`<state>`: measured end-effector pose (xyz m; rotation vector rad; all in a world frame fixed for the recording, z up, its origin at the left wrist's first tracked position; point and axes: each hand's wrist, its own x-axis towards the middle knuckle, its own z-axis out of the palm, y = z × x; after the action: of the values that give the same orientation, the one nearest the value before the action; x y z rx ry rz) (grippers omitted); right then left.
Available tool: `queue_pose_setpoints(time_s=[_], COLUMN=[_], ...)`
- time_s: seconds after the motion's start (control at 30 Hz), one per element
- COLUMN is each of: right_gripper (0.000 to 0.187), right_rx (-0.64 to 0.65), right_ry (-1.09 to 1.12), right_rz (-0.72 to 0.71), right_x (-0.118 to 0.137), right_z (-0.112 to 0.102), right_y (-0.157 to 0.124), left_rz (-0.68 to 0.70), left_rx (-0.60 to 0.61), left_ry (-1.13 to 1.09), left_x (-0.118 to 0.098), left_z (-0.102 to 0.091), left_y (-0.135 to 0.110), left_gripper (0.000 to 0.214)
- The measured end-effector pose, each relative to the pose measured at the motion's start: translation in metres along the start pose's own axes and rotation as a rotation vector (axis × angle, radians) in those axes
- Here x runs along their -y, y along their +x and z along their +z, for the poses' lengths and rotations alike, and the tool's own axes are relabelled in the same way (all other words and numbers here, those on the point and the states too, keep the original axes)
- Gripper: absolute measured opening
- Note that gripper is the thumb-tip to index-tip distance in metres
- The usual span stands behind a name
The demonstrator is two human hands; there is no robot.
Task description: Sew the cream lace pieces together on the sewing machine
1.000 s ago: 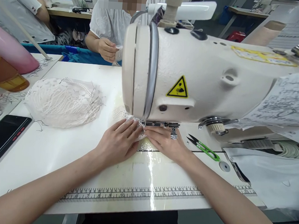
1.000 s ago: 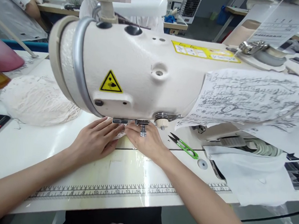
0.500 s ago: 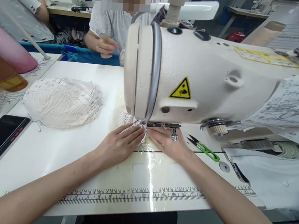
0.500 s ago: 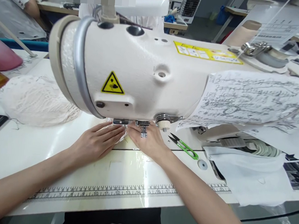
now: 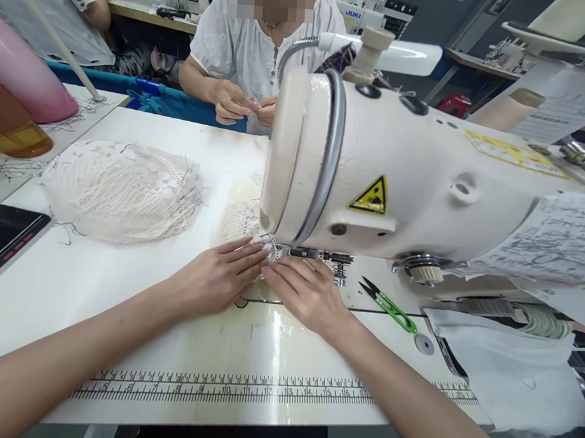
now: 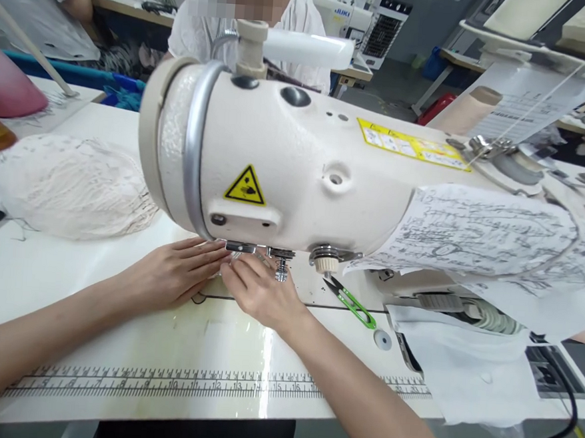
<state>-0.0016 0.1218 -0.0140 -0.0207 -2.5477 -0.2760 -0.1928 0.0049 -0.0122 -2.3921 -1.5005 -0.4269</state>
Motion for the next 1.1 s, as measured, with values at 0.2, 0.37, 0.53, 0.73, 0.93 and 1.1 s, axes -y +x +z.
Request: queue_pose_setpoints(time_s=[0.2,0.37,0.53,0.73,0.93,1.1], right_gripper=[0.019,0.016,0.016,0.02,0.021,0.021], right_rx=[-0.01,-0.022,-0.001,0.016,0.041,0.082], right_ry=[0.103,0.153,0.169,0.154,0.142,0.137], right_rz=[0.056,0.095,0.113,0.104,0.134,0.196], right_x=[0.0,0.002,0.002,0.001,0.001,0.002], right_z=[0.003,0.003,0.003,0.004,0.004,0.005], right_y=[0.001,0.0,-0.001,0.001,0.001,-0.002], left_rz=[-0.012,-0.037,-0.042,-0.081,-0.092,-0.147], left_rx=[-0.02,0.005,0.001,0.0,-0.011,-0.037], left_ry=[0.022,-0.009,-0.018,-0.037,0.027,0.057], left_x=[-0.001,-0.001,0.0,0.0,-0.003,-0.011], left_z=[0.003,0.003,0.002,0.003,0.004,0.006], left_y=[-0.001,-0.001,0.0,0.002,0.003,0.006], left_gripper=[0.035,0.035,0.034,0.033,0.033,0.033])
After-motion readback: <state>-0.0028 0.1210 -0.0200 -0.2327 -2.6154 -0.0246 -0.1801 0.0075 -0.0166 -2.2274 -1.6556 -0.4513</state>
